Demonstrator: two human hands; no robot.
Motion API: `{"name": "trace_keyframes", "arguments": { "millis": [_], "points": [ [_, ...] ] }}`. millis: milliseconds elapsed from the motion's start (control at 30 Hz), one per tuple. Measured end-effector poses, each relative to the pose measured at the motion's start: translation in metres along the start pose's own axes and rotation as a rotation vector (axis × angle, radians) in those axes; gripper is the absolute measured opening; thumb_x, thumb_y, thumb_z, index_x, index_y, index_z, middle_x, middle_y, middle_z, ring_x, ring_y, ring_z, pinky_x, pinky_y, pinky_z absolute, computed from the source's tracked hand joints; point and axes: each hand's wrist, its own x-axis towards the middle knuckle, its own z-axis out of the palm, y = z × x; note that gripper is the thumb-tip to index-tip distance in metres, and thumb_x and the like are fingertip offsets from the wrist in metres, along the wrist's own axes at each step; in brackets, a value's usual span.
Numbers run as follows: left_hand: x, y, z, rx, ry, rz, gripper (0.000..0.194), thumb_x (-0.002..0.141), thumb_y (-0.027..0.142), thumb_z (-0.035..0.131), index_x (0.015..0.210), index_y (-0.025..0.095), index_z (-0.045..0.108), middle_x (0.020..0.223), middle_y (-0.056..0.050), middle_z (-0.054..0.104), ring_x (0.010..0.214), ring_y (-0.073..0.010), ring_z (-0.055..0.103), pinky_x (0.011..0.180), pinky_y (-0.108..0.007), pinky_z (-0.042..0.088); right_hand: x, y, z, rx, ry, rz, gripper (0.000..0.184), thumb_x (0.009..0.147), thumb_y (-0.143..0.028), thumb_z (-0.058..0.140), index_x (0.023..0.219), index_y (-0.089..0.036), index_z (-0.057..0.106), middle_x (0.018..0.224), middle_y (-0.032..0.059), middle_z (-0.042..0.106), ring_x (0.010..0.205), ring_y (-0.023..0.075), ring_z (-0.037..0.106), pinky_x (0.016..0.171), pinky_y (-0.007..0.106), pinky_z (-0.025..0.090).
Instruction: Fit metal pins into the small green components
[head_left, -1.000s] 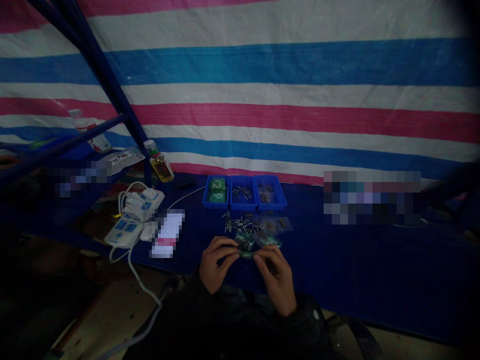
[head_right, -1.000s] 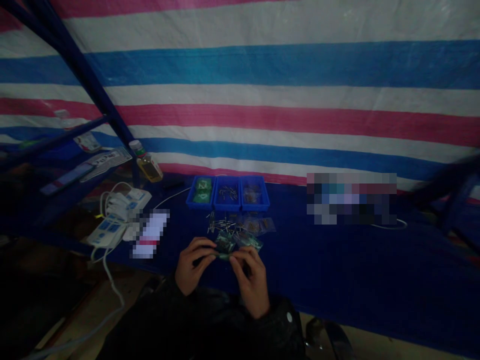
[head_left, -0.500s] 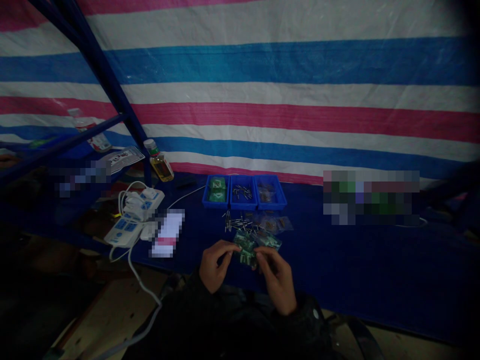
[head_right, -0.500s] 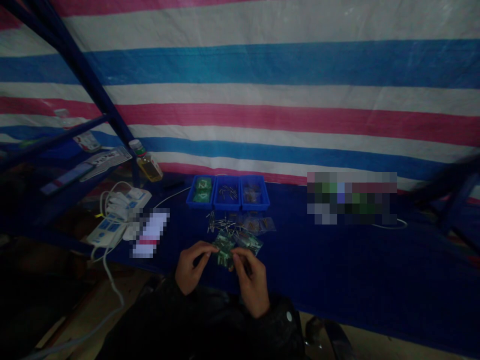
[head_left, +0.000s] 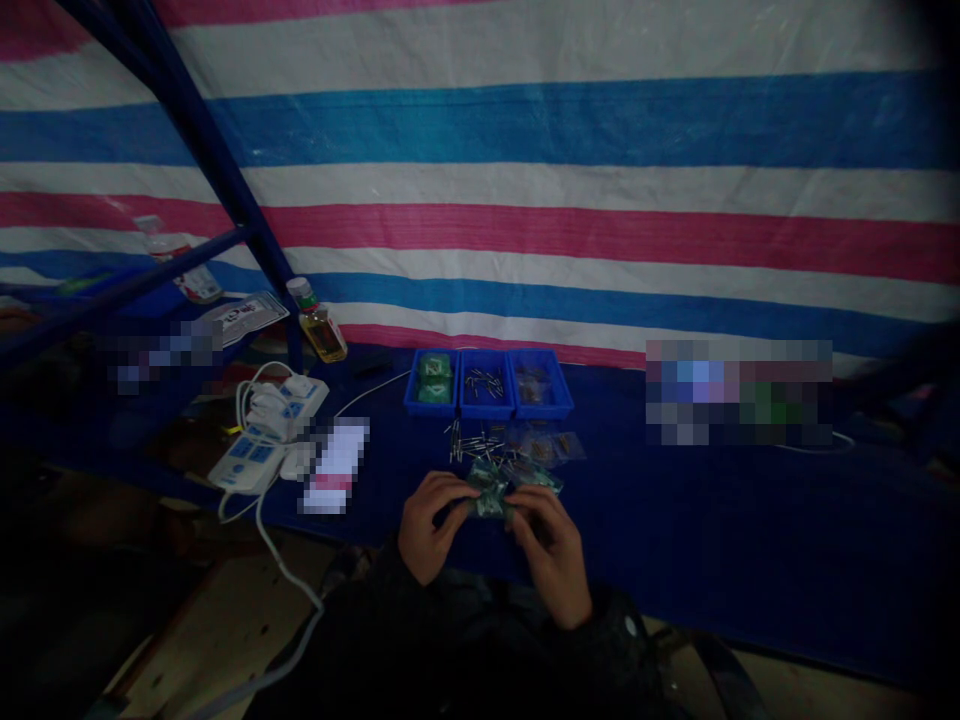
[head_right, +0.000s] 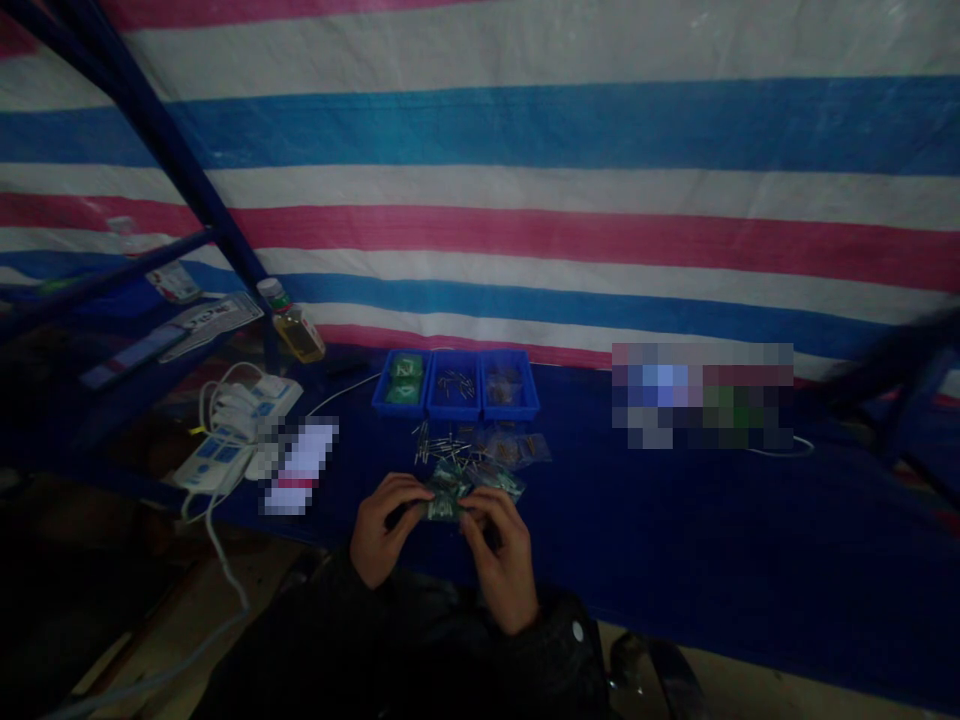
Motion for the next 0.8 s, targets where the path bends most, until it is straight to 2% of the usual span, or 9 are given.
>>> {"name": "trace_keyframes", "arguments": {
  "millis": [100,233,367,533,600,800],
  "points": [
    [0.0002,0.0027,-0.0003,0.042,0.018,0.008,0.015,0.096,0.020,0.061,0.098,0.021,0.077,0.095,-0.009,0.071,0.098,-0.0238,0.063,0.089,-0.039,0.052,-0.0006,0.0022,0.0003,-0.015,-0.021,0.014,0.020,0.096,-0.039,0.062,0.092,-0.020,0.070,0.099,0.0077,0.066,0.073,0.0169,0.062,0.065,0.029,0.050],
    [-0.0011,0.0026,0.0014,0.043,0.029,-0.024,0.010,0.095,0.023,0.064,0.092,0.018,0.073,0.094,-0.008,0.070,0.093,-0.0222,0.065,0.084,-0.036,0.053,-0.0023,0.0067,0.0031,0.045,-0.016,0.106,0.020,0.096,-0.039,0.064,0.104,-0.022,0.061,0.069,-0.0019,0.061,0.061,0.0155,0.059,0.062,0.028,0.048],
    [-0.0026,0.0028,0.0027,-0.015,0.036,-0.095,0.007,0.093,0.024,0.067,0.096,0.018,0.070,0.091,-0.007,0.071,0.081,-0.0183,0.067,0.074,-0.029,0.053,-0.0029,0.0061,0.0040,0.083,0.021,0.117,0.025,0.093,-0.042,0.067,0.106,-0.021,0.060,0.069,-0.0025,0.063,0.058,0.0149,0.060,0.060,0.027,0.049],
    [-0.0001,0.0070,-0.0011,-0.003,-0.080,-0.026,0.022,0.099,0.019,0.054,0.104,0.020,0.075,0.095,-0.009,0.074,0.097,-0.0225,0.065,0.087,-0.036,0.052,-0.0030,0.0013,0.0002,0.017,-0.017,0.096,0.030,0.099,-0.042,0.057,0.108,-0.017,0.071,0.068,0.0016,0.068,0.062,0.0172,0.062,0.062,0.029,0.049],
    [0.0008,0.0070,-0.0023,-0.006,-0.084,-0.004,0.027,0.099,0.016,0.050,0.108,0.021,0.076,0.098,-0.009,0.075,0.100,-0.0232,0.064,0.089,-0.037,0.051,-0.0031,0.0006,-0.0003,0.021,-0.012,0.105,0.031,0.098,-0.042,0.057,0.111,-0.018,0.071,0.071,0.0027,0.071,0.064,0.0179,0.063,0.064,0.029,0.050],
    [-0.0002,0.0000,-0.0005,-0.001,-0.076,0.001,0.023,0.096,0.015,0.058,0.109,0.022,0.076,0.099,-0.009,0.075,0.100,-0.0238,0.064,0.088,-0.038,0.052,-0.0019,0.0015,0.0006,0.022,0.008,0.078,0.023,0.094,-0.038,0.064,0.104,-0.020,0.074,0.074,0.0029,0.070,0.066,0.0180,0.064,0.064,0.029,0.051]
  ]
}}
